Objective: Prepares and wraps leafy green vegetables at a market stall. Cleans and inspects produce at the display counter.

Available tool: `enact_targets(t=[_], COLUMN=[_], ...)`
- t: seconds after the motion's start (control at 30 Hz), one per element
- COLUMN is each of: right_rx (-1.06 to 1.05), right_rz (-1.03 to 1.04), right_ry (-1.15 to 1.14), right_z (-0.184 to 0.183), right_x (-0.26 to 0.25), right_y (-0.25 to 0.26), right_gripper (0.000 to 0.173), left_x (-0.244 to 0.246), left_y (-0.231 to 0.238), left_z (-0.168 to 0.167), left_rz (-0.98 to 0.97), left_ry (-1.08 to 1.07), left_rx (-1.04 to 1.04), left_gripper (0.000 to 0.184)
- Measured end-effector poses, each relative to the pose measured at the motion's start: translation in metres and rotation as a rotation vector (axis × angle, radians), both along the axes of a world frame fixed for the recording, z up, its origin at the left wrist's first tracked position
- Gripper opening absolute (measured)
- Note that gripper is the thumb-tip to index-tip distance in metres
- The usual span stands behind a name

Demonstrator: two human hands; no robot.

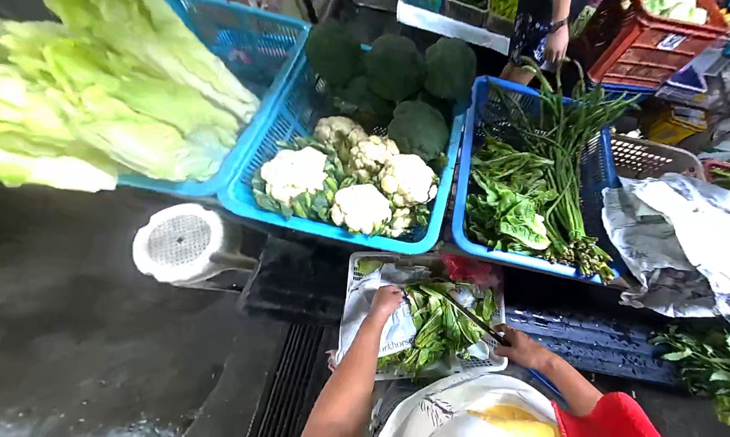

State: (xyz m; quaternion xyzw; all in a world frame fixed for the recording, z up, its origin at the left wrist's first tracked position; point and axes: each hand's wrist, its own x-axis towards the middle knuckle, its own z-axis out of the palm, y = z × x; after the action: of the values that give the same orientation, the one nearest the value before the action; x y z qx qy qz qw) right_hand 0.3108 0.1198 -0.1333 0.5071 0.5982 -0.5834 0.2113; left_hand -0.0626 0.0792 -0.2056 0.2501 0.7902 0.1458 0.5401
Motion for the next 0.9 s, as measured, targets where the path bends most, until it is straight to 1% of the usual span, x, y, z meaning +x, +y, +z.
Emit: enact_targets(t=[0.03,0.1,0.13,0.23,0.27,0.37,0.43,0.5,0.57,0.63,0.7,0.8,0.87,0.9], right_rx=[0.002,0.013,0.020,0.032,0.032,0.017,0.018,0.020,0.034,0.050,0.063,0.092,0.102,0.107], right_rz=[-0.001,0.009,0.014,0.019,0.022,0.034,0.031,0.025,0.021,0.024,0.024,0.013,0.007,0.004], right_ry=[0.002,-0.001,-0.002,-0.005,-0.008,-0.017,-0.004,0.012,0.026,0.053,0.084,0.109,0.121,0.125], right_z=[0.003,0.006,0.007,0.011,0.012,0.015,0.014,0.014,0.013,0.014,0.018,0.019,0.021,0.022], right_x=[-0.001,-0.003,-0.004,-0.004,-0.005,-0.007,-0.008,-0.010,-0.014,-0.020,-0.028,-0.040,-0.046,-0.048], right_y=[0.003,0.009,0.011,0.013,0.013,0.011,0.007,0.005,0.004,0.005,0.006,0.007,0.007,0.005], right_gripper=[0.064,0.062,0.061,0.060,0.059,0.059,0.059,0.059,0.058,0.058,0.057,0.057,0.058,0.057], left_x=[0.008,0.029,0.041,0.065,0.069,0.070,0.068,0.066,0.059,0.047,0.033,0.010,0.000,-0.003], left_y=[0.000,0.006,0.009,0.018,0.019,0.020,0.017,0.012,0.004,-0.006,-0.013,-0.018,-0.020,-0.020], left_z=[-0.017,-0.029,-0.033,-0.037,-0.038,-0.040,-0.039,-0.032,-0.021,-0.010,0.010,0.033,0.043,0.046], left_rz=[-0.028,-0.112,-0.136,-0.153,-0.157,-0.144,-0.100,-0.006,0.116,0.277,0.438,0.632,0.683,0.675], left_ry=[0.049,0.168,0.235,0.353,0.372,0.394,0.354,0.295,0.176,0.003,-0.136,-0.285,-0.332,-0.303], left_rx=[-0.008,-0.039,-0.061,-0.141,-0.162,-0.190,-0.152,-0.046,0.136,0.368,0.514,0.580,0.585,0.576], left_gripper=[0.035,0.038,0.043,0.071,0.075,0.069,0.063,0.055,0.052,0.053,0.049,0.042,0.037,0.036])
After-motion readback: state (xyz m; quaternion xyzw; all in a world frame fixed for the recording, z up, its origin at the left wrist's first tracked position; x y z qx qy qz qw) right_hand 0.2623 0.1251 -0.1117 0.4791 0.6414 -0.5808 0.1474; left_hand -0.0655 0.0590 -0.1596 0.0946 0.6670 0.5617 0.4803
